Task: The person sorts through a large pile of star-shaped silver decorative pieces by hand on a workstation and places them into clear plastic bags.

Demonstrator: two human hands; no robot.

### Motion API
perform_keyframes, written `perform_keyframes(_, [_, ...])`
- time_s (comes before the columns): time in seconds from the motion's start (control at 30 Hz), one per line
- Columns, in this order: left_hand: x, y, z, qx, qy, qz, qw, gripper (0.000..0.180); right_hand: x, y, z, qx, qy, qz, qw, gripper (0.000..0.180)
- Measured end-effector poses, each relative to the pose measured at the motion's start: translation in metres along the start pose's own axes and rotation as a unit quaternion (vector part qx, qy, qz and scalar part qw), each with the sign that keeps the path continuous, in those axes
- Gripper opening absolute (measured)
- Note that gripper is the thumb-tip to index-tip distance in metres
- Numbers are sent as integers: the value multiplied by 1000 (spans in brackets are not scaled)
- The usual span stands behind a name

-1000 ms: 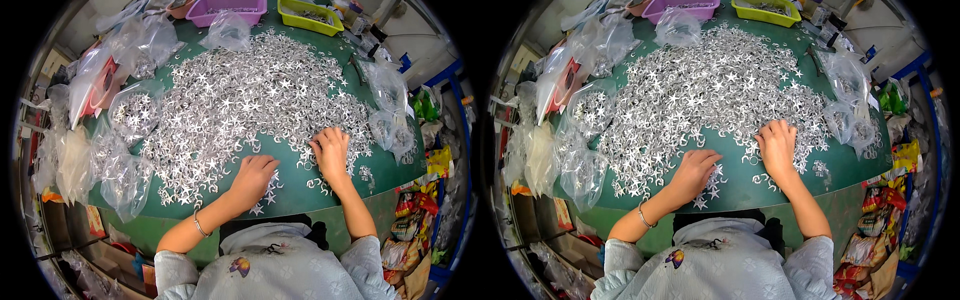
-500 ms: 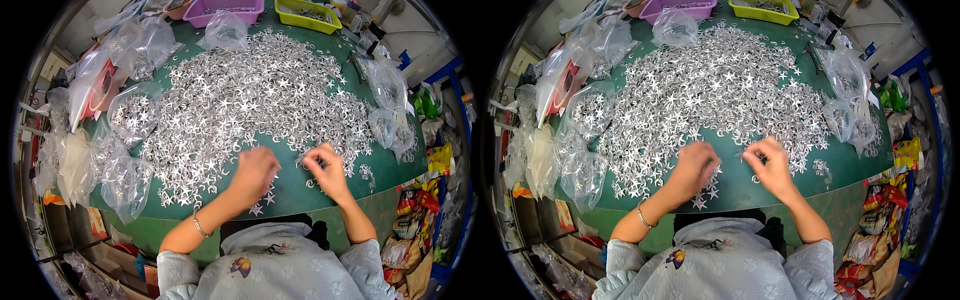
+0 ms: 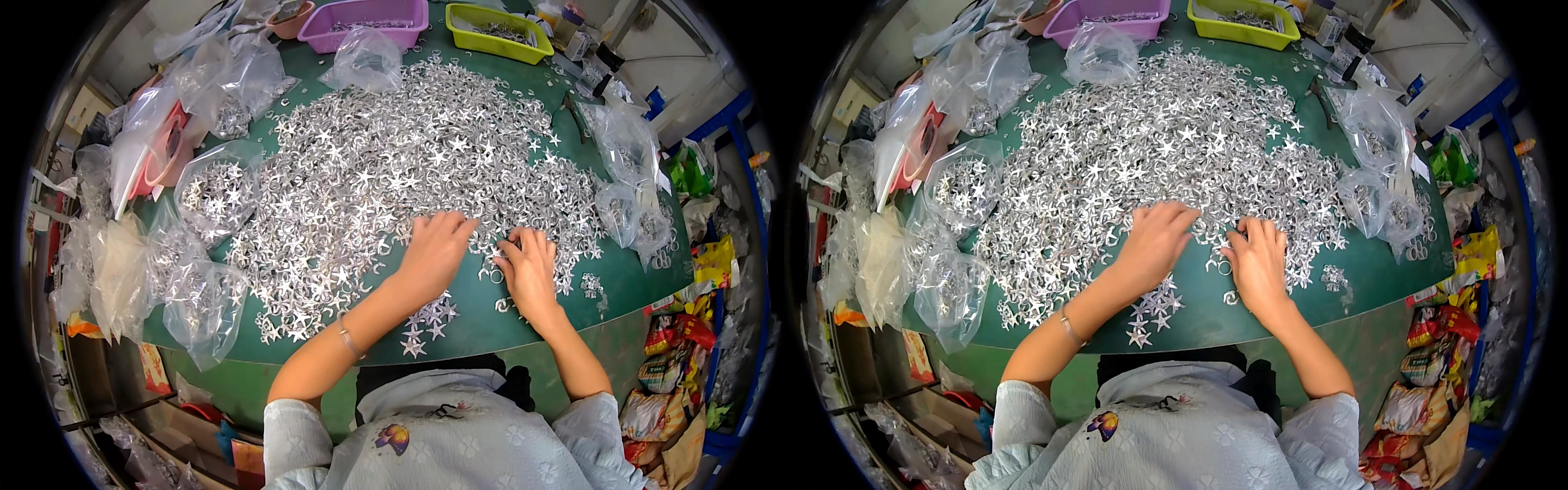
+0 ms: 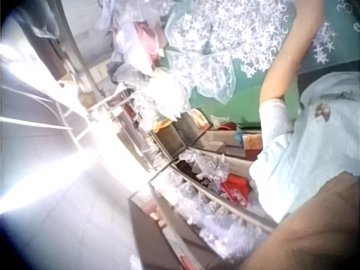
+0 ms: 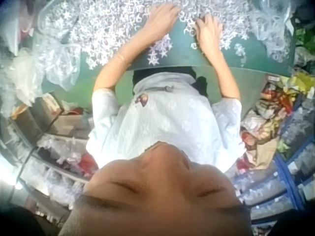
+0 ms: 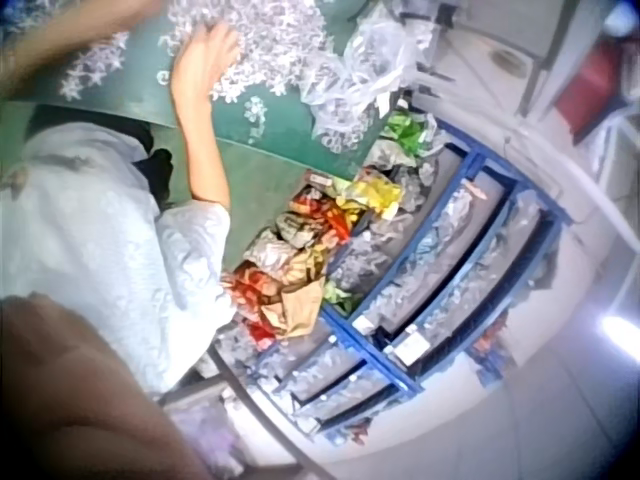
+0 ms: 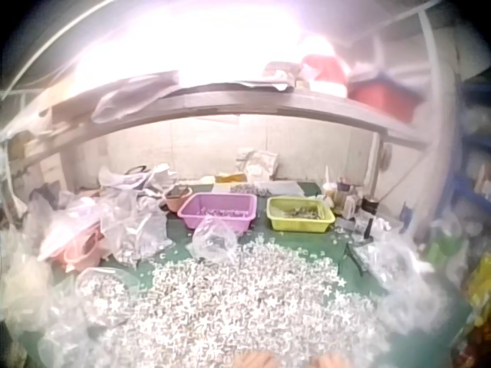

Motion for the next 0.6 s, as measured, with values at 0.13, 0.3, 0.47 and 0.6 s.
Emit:
perform_keyframes(0.13, [-1,20,21,-7,19,12,1000,30,2,-10,-2,24,-32,16,999,12])
perform_keyframes(0.3, [-8,18,20,-1,38,15,999,15,3,-27,-7,133,-21,56,989,8])
perform_keyframes(0.47, [-11,-4,9,93,5,-150,984,13,-34,-16,-17,67,-143,154,975,7])
perform_keyframes(0.6, [-18,-15,-5,98,-42,-253,962,13,-53,8,-27,-24,-224,169,960,7])
Point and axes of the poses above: each hand's wrist, its own z-axis towards the middle knuckle, its own y-axis out of the palm, x = y × z, the point moved 4 cm from there along z, towards the middle knuckle, and after that the axes turned 10 degrees about -x, right-handed, at the moved point
